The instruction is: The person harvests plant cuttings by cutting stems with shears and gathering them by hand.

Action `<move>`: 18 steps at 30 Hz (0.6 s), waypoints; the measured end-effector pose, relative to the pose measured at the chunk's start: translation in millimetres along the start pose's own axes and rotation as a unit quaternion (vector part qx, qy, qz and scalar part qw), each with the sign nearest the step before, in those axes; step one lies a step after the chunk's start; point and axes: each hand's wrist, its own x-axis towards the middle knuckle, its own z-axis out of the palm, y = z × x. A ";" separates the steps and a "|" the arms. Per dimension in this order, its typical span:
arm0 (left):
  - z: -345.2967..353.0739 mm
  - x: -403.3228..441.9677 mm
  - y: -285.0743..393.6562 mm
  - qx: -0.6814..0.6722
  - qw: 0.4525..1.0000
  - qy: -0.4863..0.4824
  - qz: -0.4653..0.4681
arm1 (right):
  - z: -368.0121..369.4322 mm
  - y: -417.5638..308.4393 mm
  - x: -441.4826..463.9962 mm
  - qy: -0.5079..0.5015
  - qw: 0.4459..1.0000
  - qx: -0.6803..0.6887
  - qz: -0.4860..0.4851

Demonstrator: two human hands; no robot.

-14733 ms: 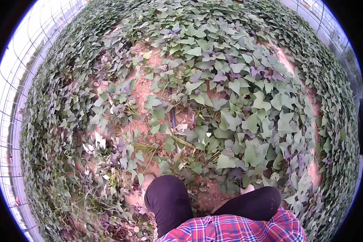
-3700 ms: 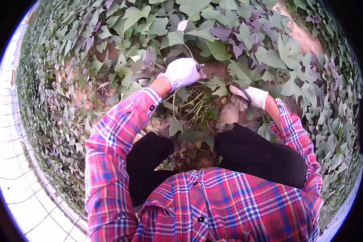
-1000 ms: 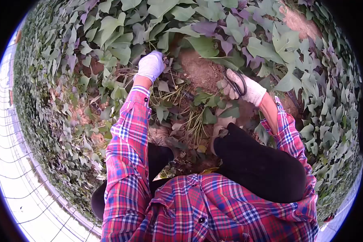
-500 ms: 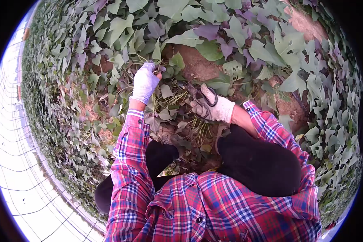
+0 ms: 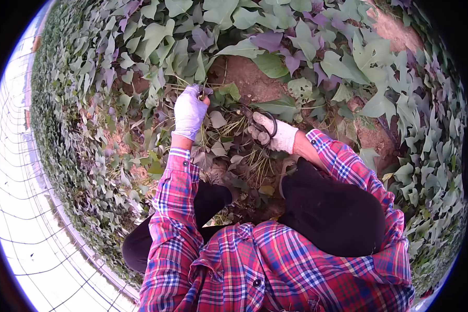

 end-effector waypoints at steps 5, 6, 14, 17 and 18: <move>-35.2 -39.7 27.0 -0.059 0.978 0.098 -0.173 | -3.1 6.0 -1.7 0.000 0.997 -0.068 -0.025; -40.6 -52.4 33.2 -0.101 0.970 0.122 -0.186 | 3.0 11.3 -6.8 -0.021 0.999 -0.005 -0.044; -28.3 -161.5 108.6 -0.154 0.976 0.133 -0.076 | 63.9 18.5 -45.5 -0.121 0.989 -0.015 -0.088; -13.4 -191.1 124.5 -0.207 0.964 0.140 -0.091 | 48.4 0.2 -66.3 -0.193 0.855 -0.407 -0.257; -16.3 -194.0 128.1 -0.240 0.957 0.136 -0.085 | 47.4 -13.2 -74.6 -0.152 0.765 -0.557 -0.285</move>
